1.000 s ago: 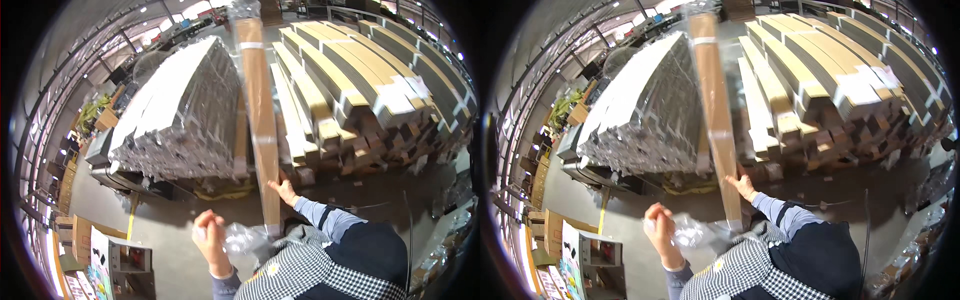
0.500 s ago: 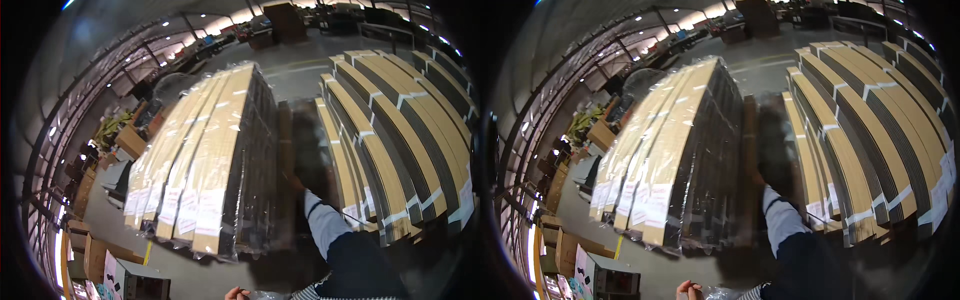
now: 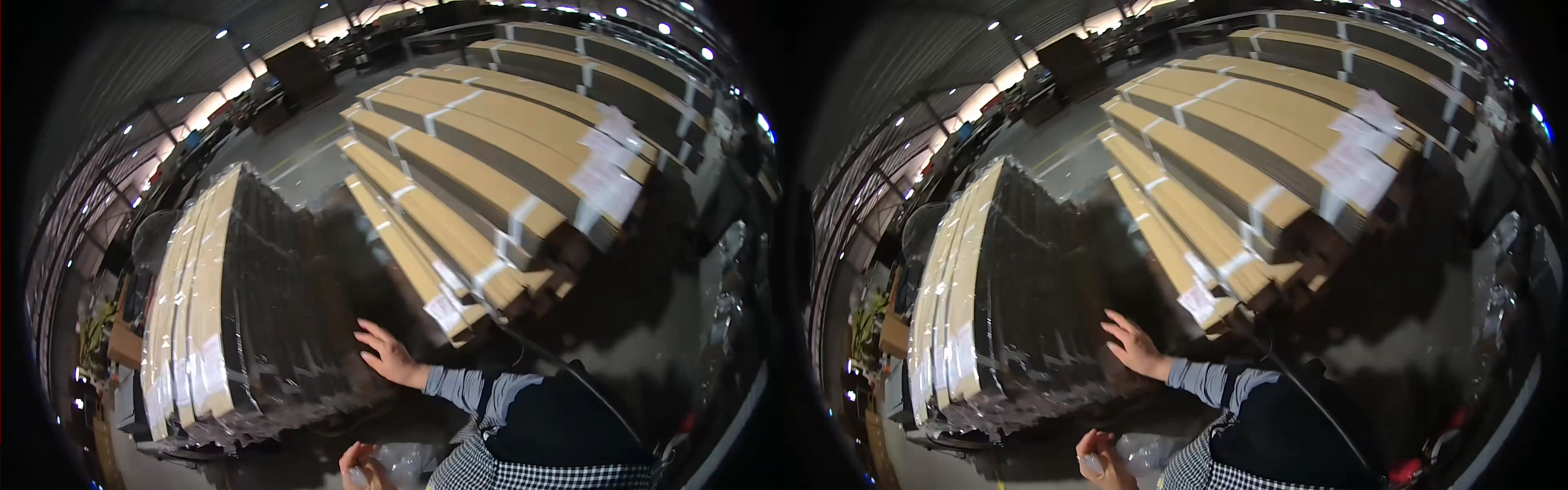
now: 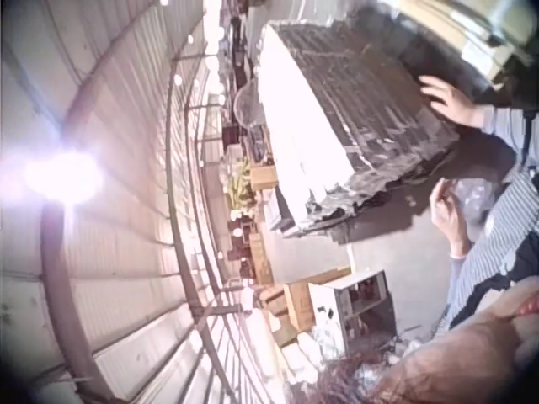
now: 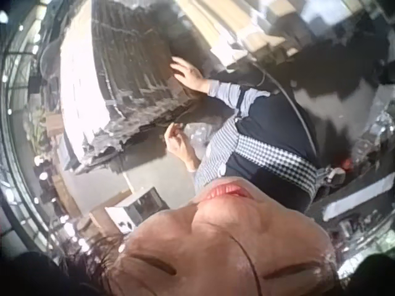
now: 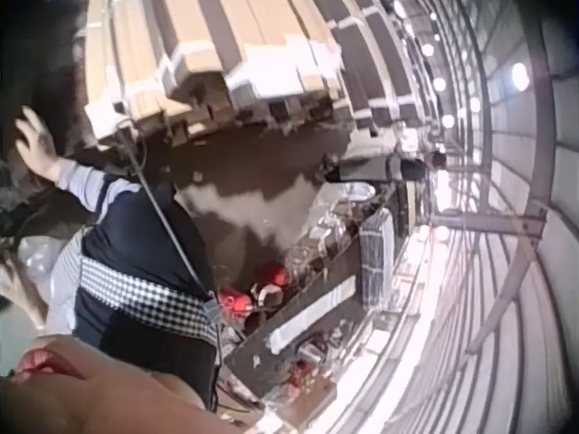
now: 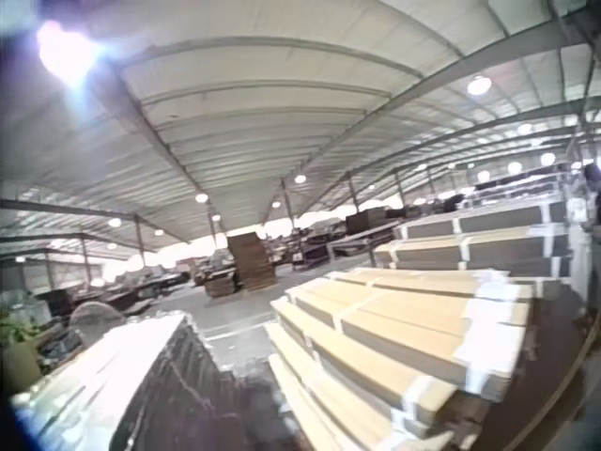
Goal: The recorder is placing long wooden slats or building components into protective plastic bags.
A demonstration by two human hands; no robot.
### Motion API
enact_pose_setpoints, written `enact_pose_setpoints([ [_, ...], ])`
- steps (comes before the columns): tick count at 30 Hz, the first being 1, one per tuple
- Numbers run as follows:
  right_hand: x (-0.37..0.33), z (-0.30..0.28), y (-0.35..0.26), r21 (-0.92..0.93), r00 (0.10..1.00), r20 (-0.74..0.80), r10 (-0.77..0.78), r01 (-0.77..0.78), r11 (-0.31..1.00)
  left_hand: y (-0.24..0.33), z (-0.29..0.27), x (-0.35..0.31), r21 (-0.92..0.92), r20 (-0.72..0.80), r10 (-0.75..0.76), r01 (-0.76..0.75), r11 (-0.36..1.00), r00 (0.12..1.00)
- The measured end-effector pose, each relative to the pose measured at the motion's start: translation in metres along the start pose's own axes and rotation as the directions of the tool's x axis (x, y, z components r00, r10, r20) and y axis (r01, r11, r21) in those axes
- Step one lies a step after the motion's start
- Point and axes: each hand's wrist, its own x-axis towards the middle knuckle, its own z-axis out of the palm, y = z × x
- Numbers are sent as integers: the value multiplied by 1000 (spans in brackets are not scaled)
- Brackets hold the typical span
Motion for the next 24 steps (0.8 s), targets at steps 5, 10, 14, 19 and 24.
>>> enact_pose_setpoints([
  [5,26,-191,-118,-355,901,-250,-355,256,899,5,24,-68,-231,64,40,-24,973,997],
  [10,19,-360,-158,-752,776,-356,-520,92,652,20,32,-123,-346,164,36,23,938,986],
  [14,12,-442,-122,-890,874,-277,-399,-77,450,36,51,-146,-363,234,76,15,932,969],
  [19,19,-406,-119,-928,933,-160,-322,-31,371,62,75,-163,-422,311,122,22,906,943],
  [24,-12,-431,-138,-814,950,-240,-200,-85,574,114,137,-179,-230,380,216,-134,964,899],
])
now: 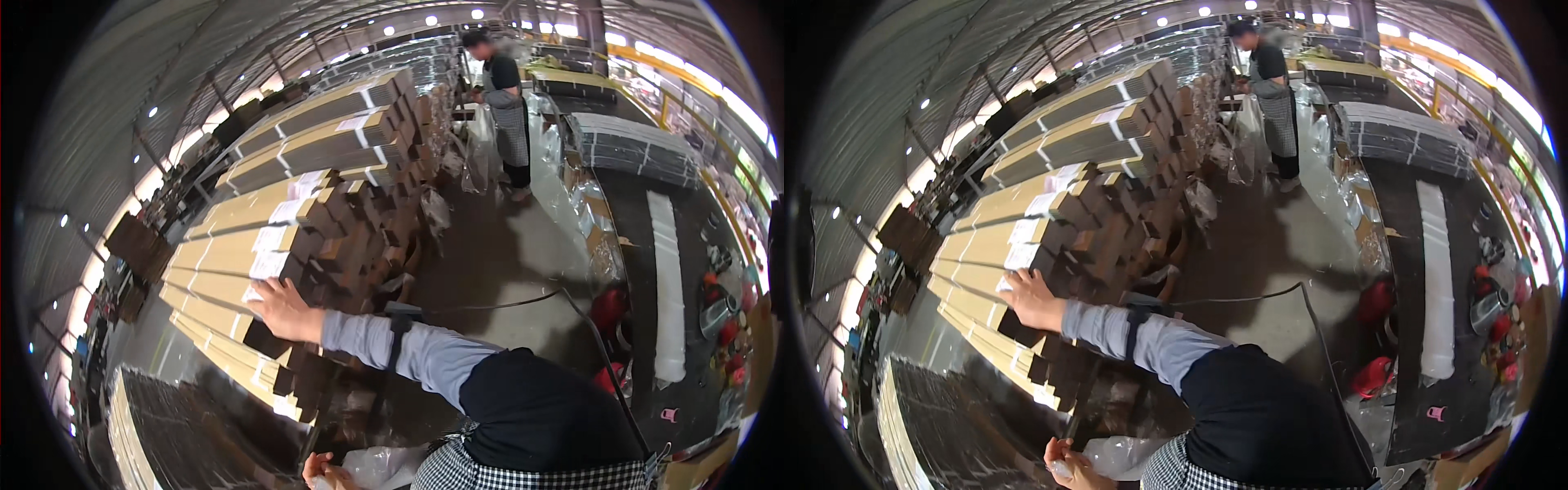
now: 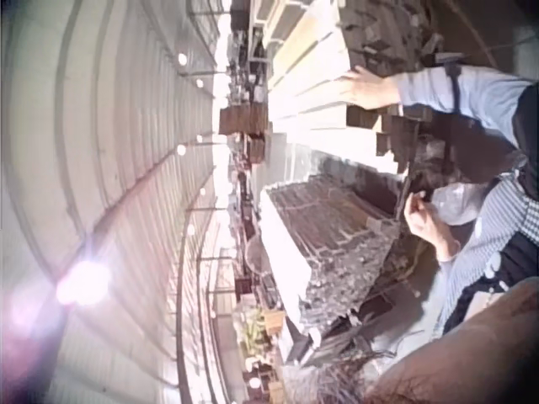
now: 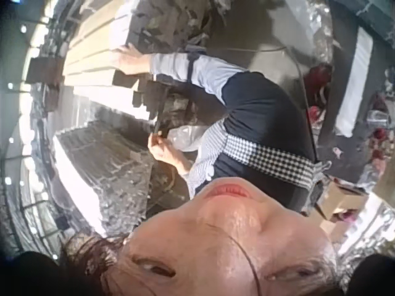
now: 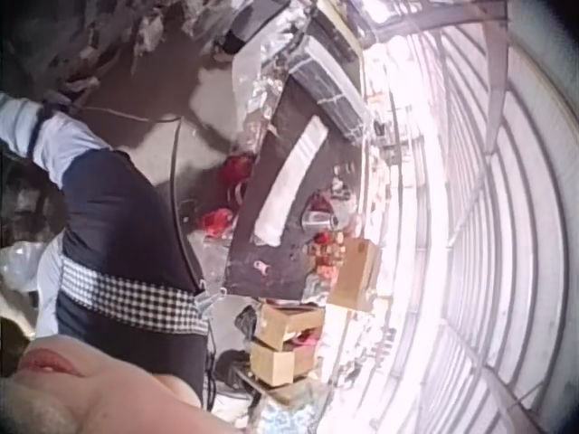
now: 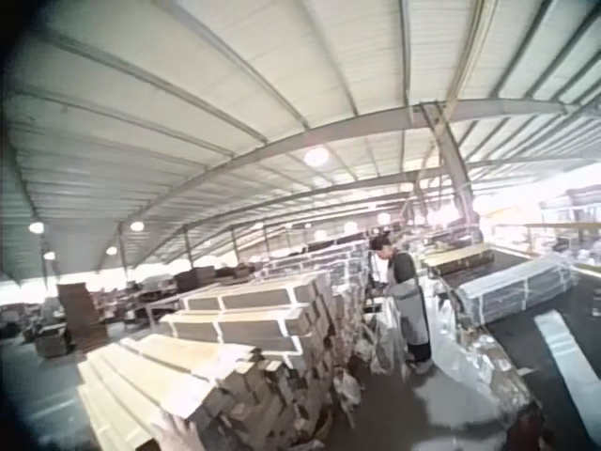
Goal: The recorder is placing long wooden slats or building components into protective plastic bags.
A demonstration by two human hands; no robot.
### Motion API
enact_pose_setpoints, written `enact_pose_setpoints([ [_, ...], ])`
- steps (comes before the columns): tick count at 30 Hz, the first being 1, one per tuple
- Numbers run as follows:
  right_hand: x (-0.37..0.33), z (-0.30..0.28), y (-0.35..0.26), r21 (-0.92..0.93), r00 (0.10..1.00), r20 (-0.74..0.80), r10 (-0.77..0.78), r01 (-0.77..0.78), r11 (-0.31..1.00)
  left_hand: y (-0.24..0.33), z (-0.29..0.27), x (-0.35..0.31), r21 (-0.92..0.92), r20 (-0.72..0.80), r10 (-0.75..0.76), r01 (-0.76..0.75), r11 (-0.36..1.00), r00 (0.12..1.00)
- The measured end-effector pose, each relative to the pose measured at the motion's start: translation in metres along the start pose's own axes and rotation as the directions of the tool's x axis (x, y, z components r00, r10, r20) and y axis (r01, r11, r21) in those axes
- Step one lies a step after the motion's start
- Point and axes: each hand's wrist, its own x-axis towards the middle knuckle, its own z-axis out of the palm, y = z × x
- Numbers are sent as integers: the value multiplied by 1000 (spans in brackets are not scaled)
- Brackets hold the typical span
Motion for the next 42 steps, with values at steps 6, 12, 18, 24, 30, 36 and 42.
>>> enact_pose_setpoints([
  [6,-81,-111,-2,-85,989,-92,-113,106,991,19,48,26,161,-122,24,-4,987,992],
  [12,-164,-131,-19,726,946,257,-200,-53,685,31,95,38,164,-157,193,-167,972,969],
  [18,-190,-107,-3,818,906,381,-184,-238,523,19,122,40,-22,-120,129,-132,991,984],
  [24,-180,-122,-5,845,943,152,-296,31,533,26,128,28,-35,-133,72,-78,996,988],
  [30,-170,-121,2,753,963,-11,-268,184,631,6,123,29,-27,-104,109,-113,993,989],
  [36,-169,-135,13,808,941,207,-268,-9,589,-28,116,24,-266,122,220,-181,947,968],
  [42,-183,-125,38,840,914,398,-77,-330,432,4,135,26,-131,126,164,-147,980,978],
])
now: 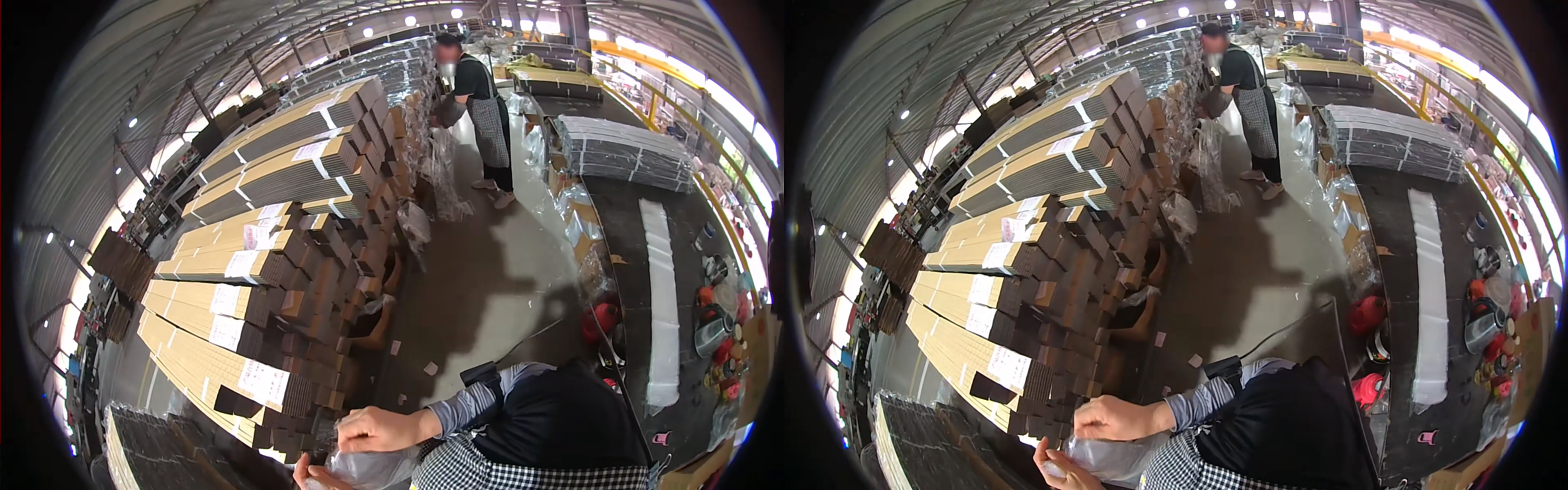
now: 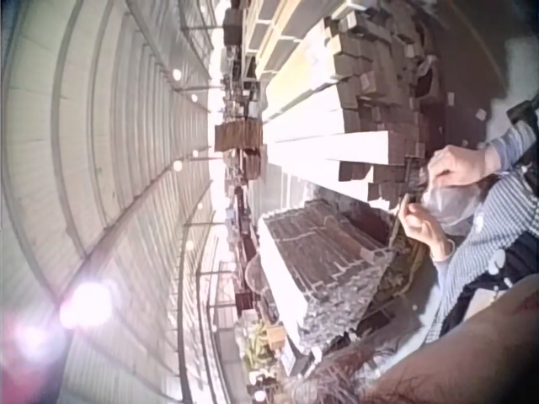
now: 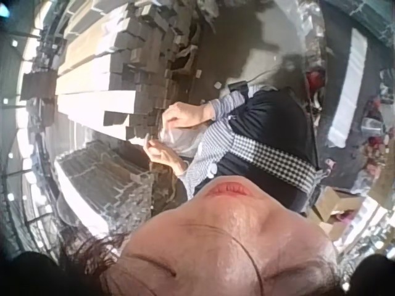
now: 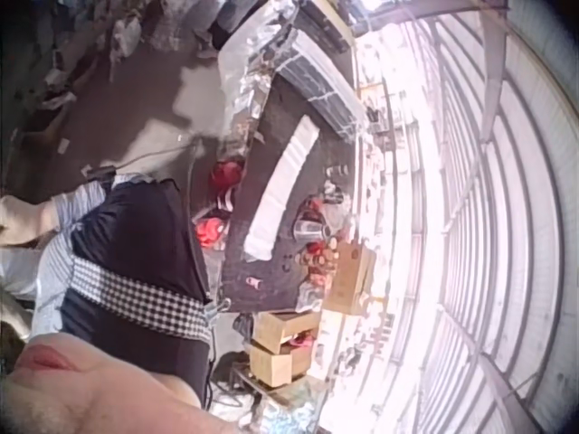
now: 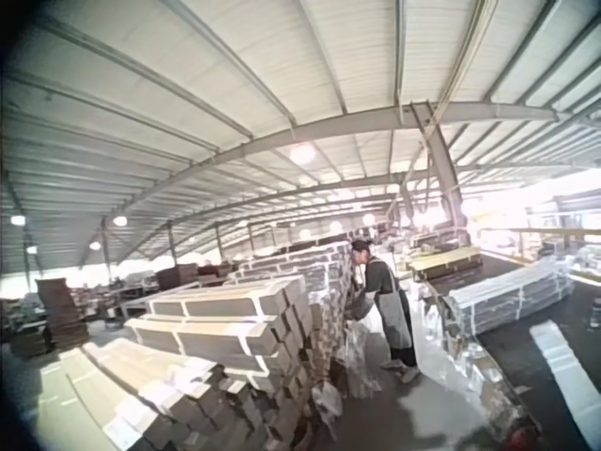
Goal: The recorder is placing long wooden slats or building components into protective plastic bags.
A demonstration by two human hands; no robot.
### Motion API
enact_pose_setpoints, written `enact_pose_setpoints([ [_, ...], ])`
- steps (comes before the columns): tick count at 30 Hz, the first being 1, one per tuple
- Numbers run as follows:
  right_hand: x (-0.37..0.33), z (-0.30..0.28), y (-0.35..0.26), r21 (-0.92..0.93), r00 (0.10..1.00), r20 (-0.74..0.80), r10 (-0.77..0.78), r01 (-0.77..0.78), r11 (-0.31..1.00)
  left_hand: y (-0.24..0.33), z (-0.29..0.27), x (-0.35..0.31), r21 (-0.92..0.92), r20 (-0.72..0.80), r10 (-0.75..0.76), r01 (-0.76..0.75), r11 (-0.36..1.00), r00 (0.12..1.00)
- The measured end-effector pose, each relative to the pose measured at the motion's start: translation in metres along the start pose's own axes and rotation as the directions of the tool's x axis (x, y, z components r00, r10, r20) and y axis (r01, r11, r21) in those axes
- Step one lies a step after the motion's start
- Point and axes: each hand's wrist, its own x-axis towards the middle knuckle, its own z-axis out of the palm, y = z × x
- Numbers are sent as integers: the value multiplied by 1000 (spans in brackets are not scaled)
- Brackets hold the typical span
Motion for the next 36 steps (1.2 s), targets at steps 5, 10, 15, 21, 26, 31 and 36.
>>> enact_pose_setpoints([
  [5,-1,-3,-36,-146,993,91,-77,90,985,-7,0,6,-78,-12,103,-104,992,995],
  [10,-7,3,-8,-216,985,-27,-170,160,963,15,11,3,65,-27,-136,137,988,990],
  [15,-2,2,-15,-150,986,-40,-160,153,977,10,3,1,109,-26,-155,157,982,988],
  [21,0,-4,-13,-167,964,-147,-220,195,967,-1,-3,-6,34,0,-56,56,998,998],
  [26,3,-16,-21,-188,953,-180,-244,211,959,0,0,-8,49,-16,-54,55,997,998],
  [31,7,-16,-22,34,972,-223,-73,82,996,9,-3,-8,26,-43,-42,43,999,998],
  [36,6,-23,-23,40,984,-180,2,6,999,9,0,-3,56,-63,-162,166,985,985],
])
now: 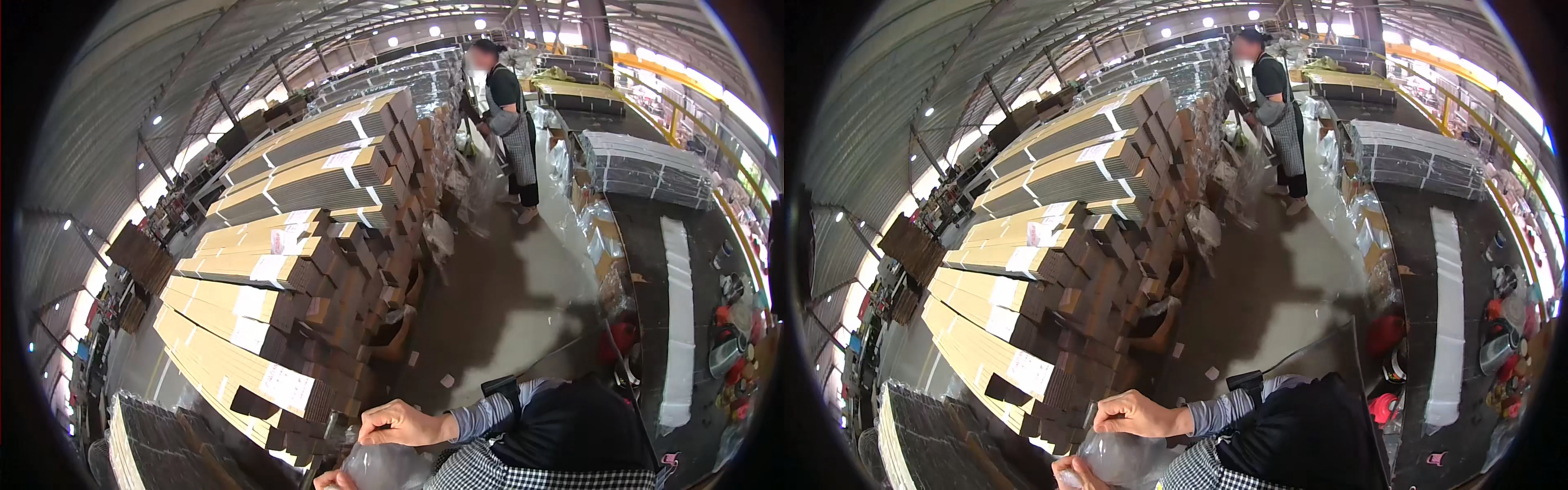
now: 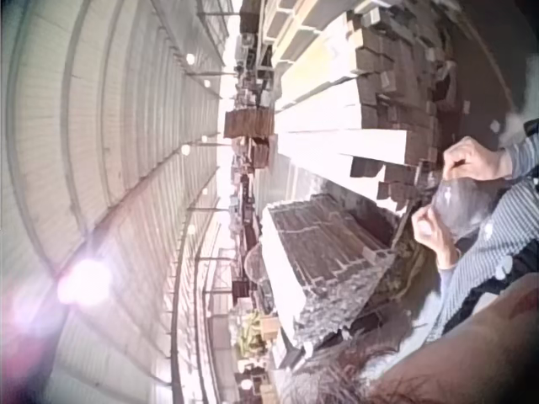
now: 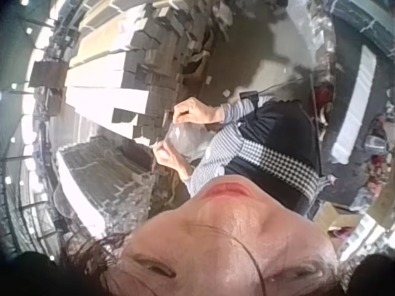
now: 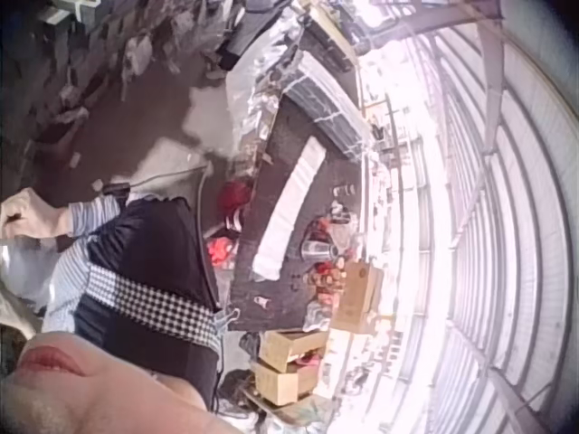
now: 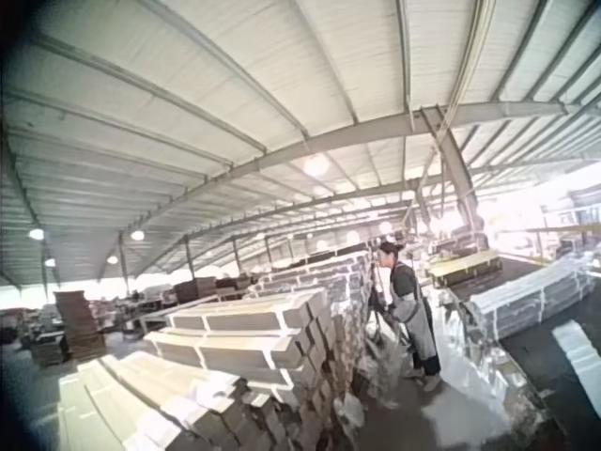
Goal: The recorder is placing long wooden slats or building components into protective plastic bags.
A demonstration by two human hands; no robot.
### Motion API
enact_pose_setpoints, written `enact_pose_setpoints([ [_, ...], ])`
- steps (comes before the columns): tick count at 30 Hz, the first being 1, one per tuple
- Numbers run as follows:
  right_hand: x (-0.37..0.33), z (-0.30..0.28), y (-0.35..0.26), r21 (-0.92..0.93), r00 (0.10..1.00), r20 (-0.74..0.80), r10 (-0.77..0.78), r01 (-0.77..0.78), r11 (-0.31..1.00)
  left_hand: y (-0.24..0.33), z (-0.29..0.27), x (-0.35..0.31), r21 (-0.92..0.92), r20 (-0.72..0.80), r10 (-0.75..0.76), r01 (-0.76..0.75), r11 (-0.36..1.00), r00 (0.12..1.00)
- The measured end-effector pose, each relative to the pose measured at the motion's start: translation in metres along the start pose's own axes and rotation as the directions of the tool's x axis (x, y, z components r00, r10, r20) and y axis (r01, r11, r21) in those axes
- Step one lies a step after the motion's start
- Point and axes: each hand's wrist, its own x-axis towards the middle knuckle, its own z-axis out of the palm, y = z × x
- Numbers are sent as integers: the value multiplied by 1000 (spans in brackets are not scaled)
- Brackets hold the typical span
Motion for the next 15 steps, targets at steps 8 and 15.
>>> enact_pose_setpoints([
  [8,-4,1,2,5,999,-34,30,-30,1000,16,6,1,-143,66,145,-134,980,987],
  [15,2,1,5,72,993,105,-62,55,996,7,1,-3,-51,11,17,-16,999,1000],
])
